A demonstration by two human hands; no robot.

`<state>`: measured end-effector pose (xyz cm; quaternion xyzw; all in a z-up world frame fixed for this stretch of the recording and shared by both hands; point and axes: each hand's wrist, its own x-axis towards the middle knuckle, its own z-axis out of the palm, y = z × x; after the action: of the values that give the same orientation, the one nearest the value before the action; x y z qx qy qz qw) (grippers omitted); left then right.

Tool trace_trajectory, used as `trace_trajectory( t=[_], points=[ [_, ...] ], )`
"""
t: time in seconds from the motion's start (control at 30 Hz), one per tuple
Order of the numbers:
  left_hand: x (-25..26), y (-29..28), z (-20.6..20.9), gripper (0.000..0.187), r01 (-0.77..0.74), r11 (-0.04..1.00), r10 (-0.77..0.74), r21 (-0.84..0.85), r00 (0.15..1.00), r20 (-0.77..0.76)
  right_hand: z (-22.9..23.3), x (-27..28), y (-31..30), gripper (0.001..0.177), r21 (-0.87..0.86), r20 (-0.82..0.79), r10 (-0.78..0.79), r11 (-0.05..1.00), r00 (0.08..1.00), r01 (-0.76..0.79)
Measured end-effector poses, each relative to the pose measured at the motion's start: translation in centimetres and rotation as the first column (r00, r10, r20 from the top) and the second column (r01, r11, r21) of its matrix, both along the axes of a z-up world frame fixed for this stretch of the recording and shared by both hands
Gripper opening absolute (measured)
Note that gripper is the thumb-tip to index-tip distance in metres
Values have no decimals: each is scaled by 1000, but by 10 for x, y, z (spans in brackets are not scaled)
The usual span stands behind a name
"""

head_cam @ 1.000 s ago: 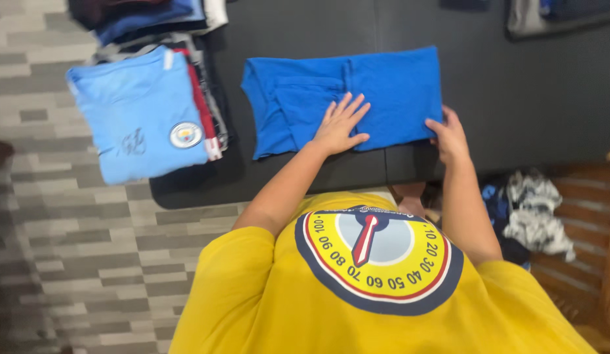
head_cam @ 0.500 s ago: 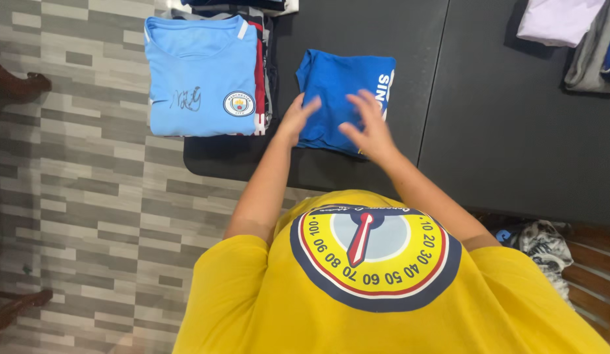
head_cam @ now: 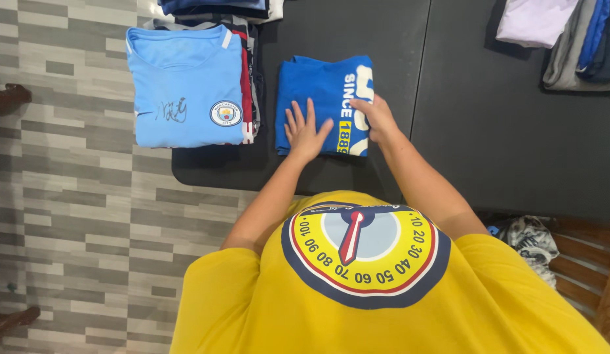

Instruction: The person folds multiple garments one by one on a dark table, including a black t-shirt, a red and black jersey, a light blue t-shirt, a royal blue t-shirt, a white tie-dye t-shirt, gray shorts, and navy shorts. Each item is smoothed, folded into a compact rectangle, and stacked on the table.

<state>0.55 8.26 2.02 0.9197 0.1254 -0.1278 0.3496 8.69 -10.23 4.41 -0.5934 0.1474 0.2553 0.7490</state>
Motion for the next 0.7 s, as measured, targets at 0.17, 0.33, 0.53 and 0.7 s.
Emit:
trace_trajectory(
  t=[0.17, 0.33, 0.53, 0.7],
  points=[
    [62, 6, 31, 93, -372, 84, 138, -924, 923, -359, 103, 13, 10, 54, -619, 692, 553, 786, 464, -13],
    [89, 27, 29, 91, -310, -491, -54, -814, 944, -327, 128, -26, 13, 44, -889, 458, 836, 421, 304, 181],
    [48, 30, -29, 60, -366, 121, 213, -923, 918, -336, 55, -98, 0, 61, -900, 416, 870, 436, 266, -19],
    [-3, 19, -46, 88, 120, 730, 237, -673, 879, 414, -17, -87, -56, 67, -776, 587, 458, 554, 667, 302]
  ],
)
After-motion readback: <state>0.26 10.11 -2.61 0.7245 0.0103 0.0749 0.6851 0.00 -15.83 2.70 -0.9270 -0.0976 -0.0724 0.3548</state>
